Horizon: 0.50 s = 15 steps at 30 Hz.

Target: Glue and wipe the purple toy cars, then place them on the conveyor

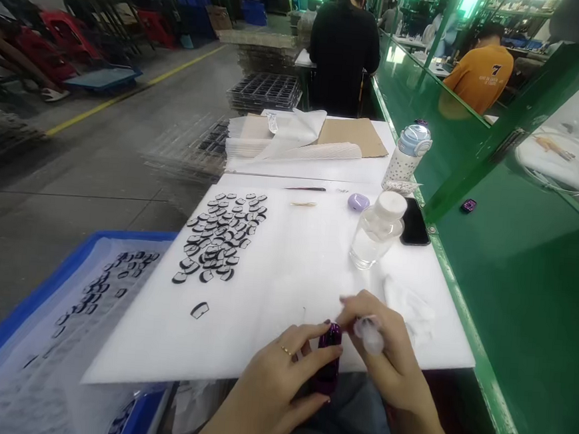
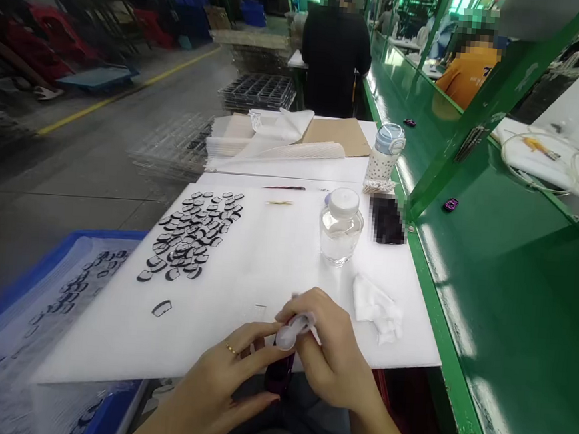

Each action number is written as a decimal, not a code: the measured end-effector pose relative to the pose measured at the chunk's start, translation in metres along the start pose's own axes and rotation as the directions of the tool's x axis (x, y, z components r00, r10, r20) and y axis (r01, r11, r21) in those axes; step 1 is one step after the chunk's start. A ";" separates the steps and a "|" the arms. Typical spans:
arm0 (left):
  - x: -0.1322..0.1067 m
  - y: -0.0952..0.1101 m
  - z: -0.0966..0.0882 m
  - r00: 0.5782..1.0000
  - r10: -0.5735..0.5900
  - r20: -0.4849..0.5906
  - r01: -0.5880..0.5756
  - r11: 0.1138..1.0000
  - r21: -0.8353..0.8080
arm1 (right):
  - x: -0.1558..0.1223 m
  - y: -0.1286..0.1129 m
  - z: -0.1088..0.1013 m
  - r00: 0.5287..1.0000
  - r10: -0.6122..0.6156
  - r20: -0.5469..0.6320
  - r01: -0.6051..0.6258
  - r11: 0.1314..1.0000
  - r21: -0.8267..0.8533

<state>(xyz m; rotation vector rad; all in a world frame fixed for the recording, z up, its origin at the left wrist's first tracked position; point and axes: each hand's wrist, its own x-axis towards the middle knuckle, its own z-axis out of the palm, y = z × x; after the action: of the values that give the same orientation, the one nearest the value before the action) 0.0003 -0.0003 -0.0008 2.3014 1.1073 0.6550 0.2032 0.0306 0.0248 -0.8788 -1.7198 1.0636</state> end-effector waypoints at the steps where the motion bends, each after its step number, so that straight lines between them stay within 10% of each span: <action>1: 0.000 0.000 0.001 1.000 -0.002 -0.015 0.002 1.000 -0.006 | -0.004 0.000 0.001 0.999 0.012 -0.052 -0.008 0.998 0.067; 7: 0.001 -0.002 0.005 0.997 0.006 -0.081 -0.008 1.000 -0.014 | -0.028 0.013 0.004 0.962 -0.057 -0.266 0.104 0.981 0.163; 15: 0.002 0.000 0.007 0.992 0.017 -0.121 -0.018 1.000 -0.007 | -0.048 0.032 0.012 0.929 0.291 -0.229 -0.258 0.952 0.164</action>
<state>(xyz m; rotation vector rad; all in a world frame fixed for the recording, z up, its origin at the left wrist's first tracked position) 0.0060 -0.0005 -0.0055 2.2924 1.1372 0.8140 0.2114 -0.0036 -0.0229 -1.1417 -1.3261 1.1782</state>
